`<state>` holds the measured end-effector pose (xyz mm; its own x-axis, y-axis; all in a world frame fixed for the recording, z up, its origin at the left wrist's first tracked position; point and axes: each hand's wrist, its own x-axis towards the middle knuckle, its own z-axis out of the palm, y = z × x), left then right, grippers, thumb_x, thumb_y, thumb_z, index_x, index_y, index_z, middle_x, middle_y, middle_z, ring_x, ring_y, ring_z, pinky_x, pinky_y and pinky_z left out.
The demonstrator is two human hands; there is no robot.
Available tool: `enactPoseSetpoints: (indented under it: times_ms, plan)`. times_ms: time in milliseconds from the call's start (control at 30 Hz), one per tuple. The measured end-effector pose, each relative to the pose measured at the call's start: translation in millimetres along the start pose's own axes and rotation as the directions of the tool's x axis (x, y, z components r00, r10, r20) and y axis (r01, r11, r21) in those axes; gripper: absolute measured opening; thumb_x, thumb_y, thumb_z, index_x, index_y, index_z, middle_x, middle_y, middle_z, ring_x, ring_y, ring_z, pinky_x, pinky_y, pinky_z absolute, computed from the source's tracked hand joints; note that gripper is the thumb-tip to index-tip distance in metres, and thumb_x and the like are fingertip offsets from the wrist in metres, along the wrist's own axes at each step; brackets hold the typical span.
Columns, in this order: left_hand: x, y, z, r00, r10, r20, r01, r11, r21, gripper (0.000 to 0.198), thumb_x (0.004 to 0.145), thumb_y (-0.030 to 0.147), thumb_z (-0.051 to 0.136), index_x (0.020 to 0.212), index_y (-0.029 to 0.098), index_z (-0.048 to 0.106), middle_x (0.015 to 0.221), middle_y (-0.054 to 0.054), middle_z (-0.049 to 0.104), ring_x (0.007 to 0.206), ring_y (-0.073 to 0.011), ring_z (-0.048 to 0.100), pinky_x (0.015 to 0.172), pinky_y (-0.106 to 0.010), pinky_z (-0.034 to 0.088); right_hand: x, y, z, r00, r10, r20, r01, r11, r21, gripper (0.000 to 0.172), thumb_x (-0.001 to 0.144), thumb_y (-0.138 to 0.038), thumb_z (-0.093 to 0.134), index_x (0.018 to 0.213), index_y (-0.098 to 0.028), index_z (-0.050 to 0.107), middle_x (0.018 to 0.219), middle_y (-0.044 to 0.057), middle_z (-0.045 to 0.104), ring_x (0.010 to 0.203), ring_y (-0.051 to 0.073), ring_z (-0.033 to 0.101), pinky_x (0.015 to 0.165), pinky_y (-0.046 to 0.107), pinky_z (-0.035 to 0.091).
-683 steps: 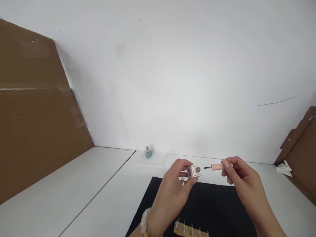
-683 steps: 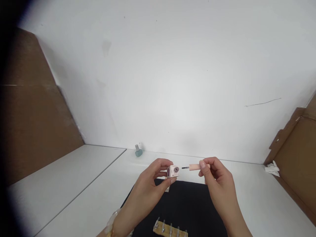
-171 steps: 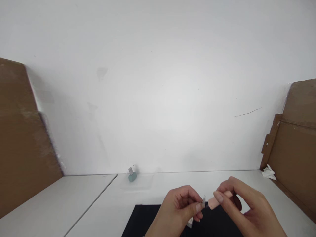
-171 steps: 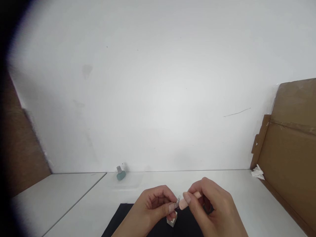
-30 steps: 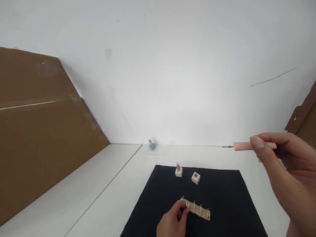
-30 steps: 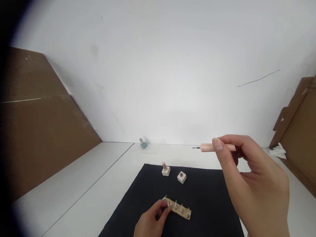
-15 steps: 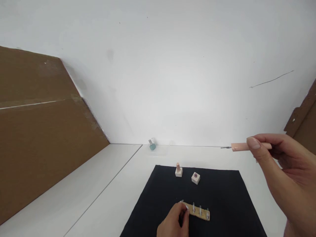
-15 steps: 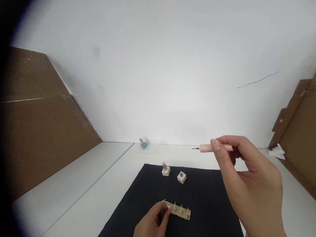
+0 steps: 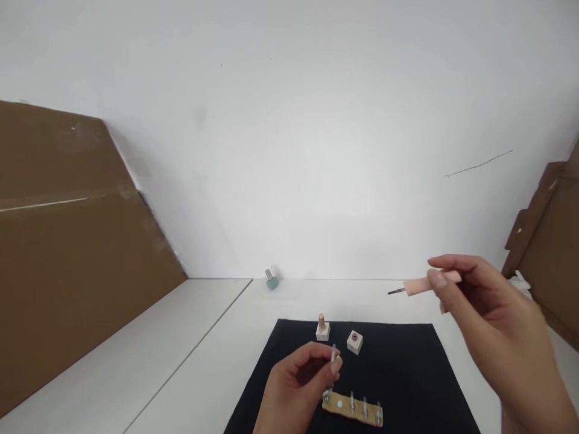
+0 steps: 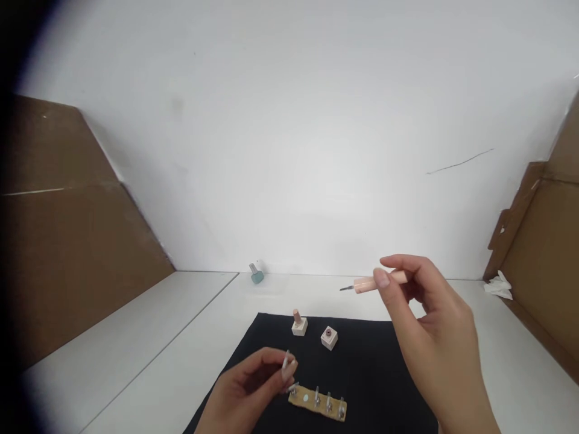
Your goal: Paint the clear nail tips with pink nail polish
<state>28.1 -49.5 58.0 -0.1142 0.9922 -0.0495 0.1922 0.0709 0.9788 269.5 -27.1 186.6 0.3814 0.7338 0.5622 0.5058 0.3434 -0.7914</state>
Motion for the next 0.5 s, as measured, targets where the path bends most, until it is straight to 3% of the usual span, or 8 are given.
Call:
enactPoseSetpoints:
  times_ms: [100,233,333,400,500]
  plan:
    - [23,44,3.9,0.994,0.061,0.09,-0.049,0.991,-0.128,0.022,0.074,0.042,0.084,0.075,0.02,0.08,0.069,-0.001,0.074,0.069,-0.0182,0.067,0.069,-0.024,0.057,1,1,3,0.99,0.037,0.133,-0.054,0.99,0.131,0.026,0.091,-0.052,0.069,0.092,-0.026,0.071,0.077,0.001,0.079,0.062,0.015,0.059,0.056,0.022,0.05]
    - [40,80,17.6,0.962,0.205,0.178,-0.171,0.967,-0.189,0.014,0.079,0.035,0.08,0.074,0.022,0.079,0.07,0.0,0.073,0.068,-0.0154,0.063,0.066,-0.021,0.053,5,10,5,0.963,0.061,0.261,-0.146,0.935,0.322,0.03,0.089,-0.055,0.072,0.088,-0.025,0.068,0.078,0.002,0.078,0.059,0.014,0.052,0.056,0.022,0.049]
    - [49,93,23.3,0.937,0.321,0.136,-0.299,0.94,-0.161,0.013,0.077,0.033,0.079,0.07,0.022,0.077,0.09,-0.003,0.078,0.069,-0.0151,0.063,0.065,-0.022,0.054,10,21,5,0.969,0.066,0.238,-0.163,0.895,0.415,0.031,0.089,-0.055,0.074,0.087,-0.025,0.068,0.072,0.001,0.073,0.059,0.013,0.05,0.057,0.022,0.05]
    - [55,97,24.4,0.939,0.324,0.112,-0.309,0.942,-0.133,0.015,0.076,0.037,0.078,0.072,0.022,0.077,0.098,-0.005,0.08,0.073,-0.0176,0.066,0.068,-0.025,0.056,12,24,6,0.981,0.06,0.187,-0.136,0.894,0.427,0.03,0.09,-0.055,0.072,0.085,-0.026,0.069,0.07,-0.001,0.068,0.061,0.013,0.053,0.06,0.021,0.051]
    - [62,97,23.9,0.952,0.269,0.146,-0.259,0.962,-0.084,0.023,0.076,0.045,0.075,0.077,0.022,0.079,0.084,-0.006,0.08,0.076,-0.0221,0.068,0.069,-0.027,0.057,9,17,12,0.982,0.056,0.18,-0.128,0.897,0.424,0.032,0.091,-0.057,0.07,0.084,-0.025,0.07,0.083,0.002,0.074,0.066,0.015,0.06,0.063,0.023,0.054]
